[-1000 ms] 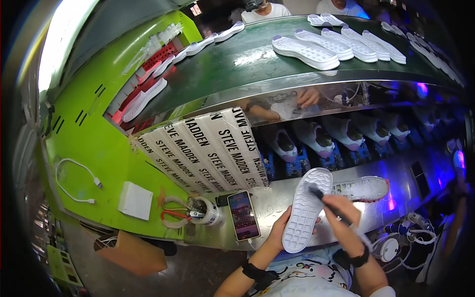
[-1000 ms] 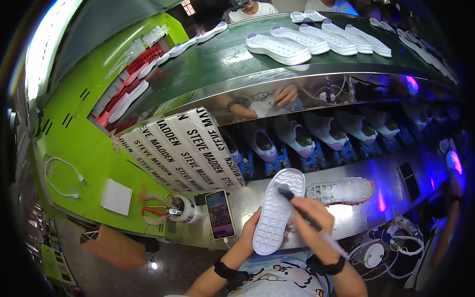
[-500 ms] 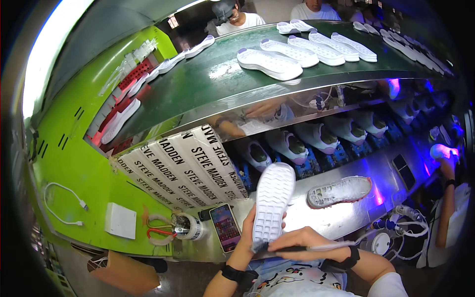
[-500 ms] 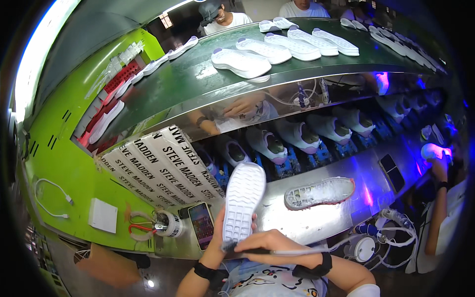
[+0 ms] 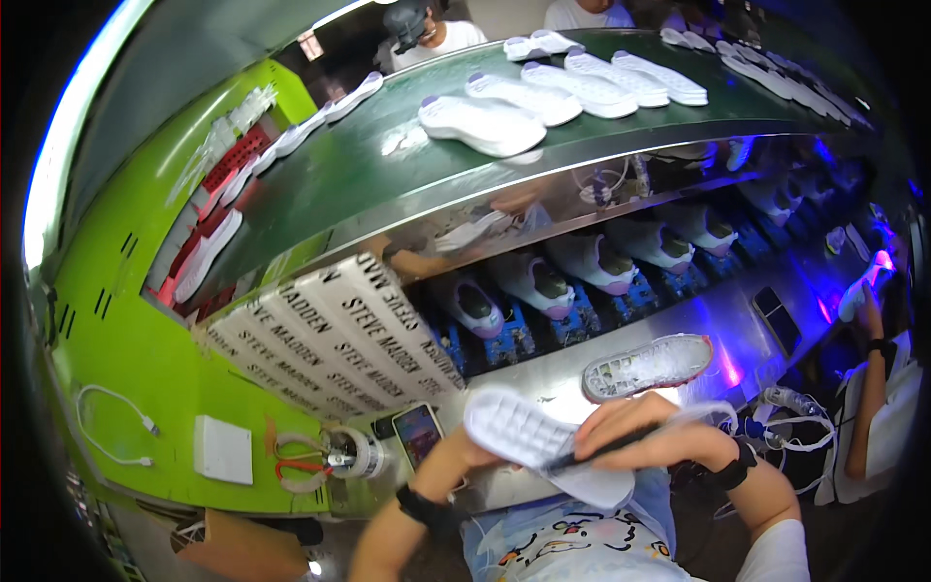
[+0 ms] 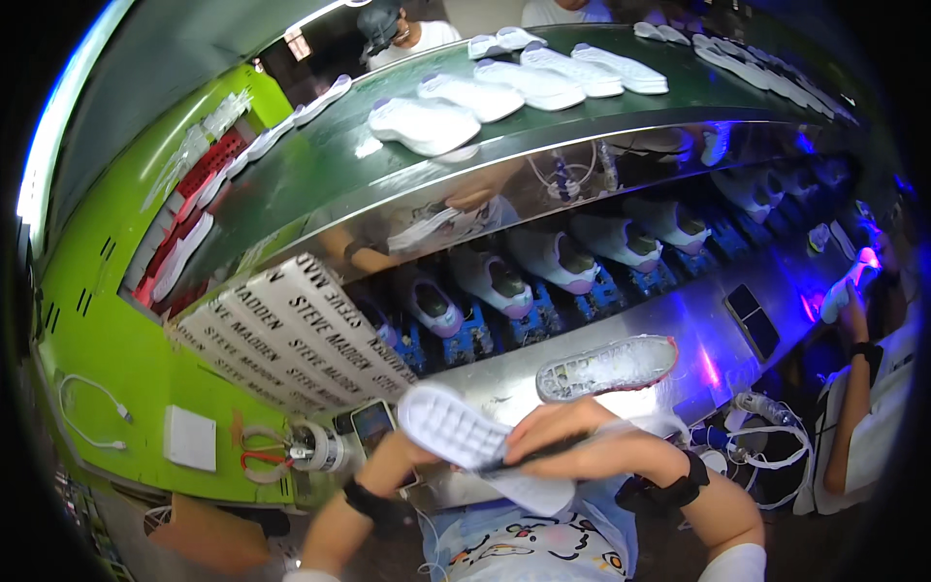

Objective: The person scrubs the white soles of shoes using a brush and a cleaning solution. They repeatedly pick up shoes from a green conveyor belt, scrub the soles, and place them back on the belt. The process is repetitive and focuses on cleaning the bottom of the footwear.

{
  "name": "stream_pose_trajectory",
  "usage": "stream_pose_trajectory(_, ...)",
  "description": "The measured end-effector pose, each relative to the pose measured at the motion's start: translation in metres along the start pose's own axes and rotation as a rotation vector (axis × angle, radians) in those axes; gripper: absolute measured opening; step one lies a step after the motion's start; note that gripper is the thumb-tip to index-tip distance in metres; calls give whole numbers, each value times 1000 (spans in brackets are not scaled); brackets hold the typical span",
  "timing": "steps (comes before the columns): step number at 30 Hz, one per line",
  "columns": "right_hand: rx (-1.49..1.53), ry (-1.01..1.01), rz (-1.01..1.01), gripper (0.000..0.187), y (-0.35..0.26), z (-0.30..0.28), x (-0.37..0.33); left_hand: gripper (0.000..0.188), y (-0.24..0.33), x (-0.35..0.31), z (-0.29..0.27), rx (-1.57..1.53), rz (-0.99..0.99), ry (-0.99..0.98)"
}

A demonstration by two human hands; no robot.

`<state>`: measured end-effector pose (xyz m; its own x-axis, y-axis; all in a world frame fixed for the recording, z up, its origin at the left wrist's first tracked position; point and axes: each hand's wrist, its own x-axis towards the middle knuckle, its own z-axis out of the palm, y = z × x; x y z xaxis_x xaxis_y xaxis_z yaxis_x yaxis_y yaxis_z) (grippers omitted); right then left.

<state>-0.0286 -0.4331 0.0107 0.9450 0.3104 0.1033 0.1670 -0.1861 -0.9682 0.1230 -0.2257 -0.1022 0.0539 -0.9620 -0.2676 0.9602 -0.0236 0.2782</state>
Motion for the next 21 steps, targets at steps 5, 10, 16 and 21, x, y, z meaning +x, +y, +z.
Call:
stream_pose_trajectory(5, 48, 321, 155, 24, 1, 29, 8, 66, -56, 13, 42, 9, 602, 84)
stream_pose_trajectory(10, -497, 410, -319, 26, 36, 69, 20, 68, -72, 30, 4, -296, 636, -199)
stream_pose_trajectory(16, -323, 328, -192, 24, 24, 61, 17, 69, -51, 26, 10, -255, 609, -63)
stream_pose_trajectory(21, 35, 312, -40, 26, 22, 46, 17, 74, -31, 26, 19, -218, 605, -106)
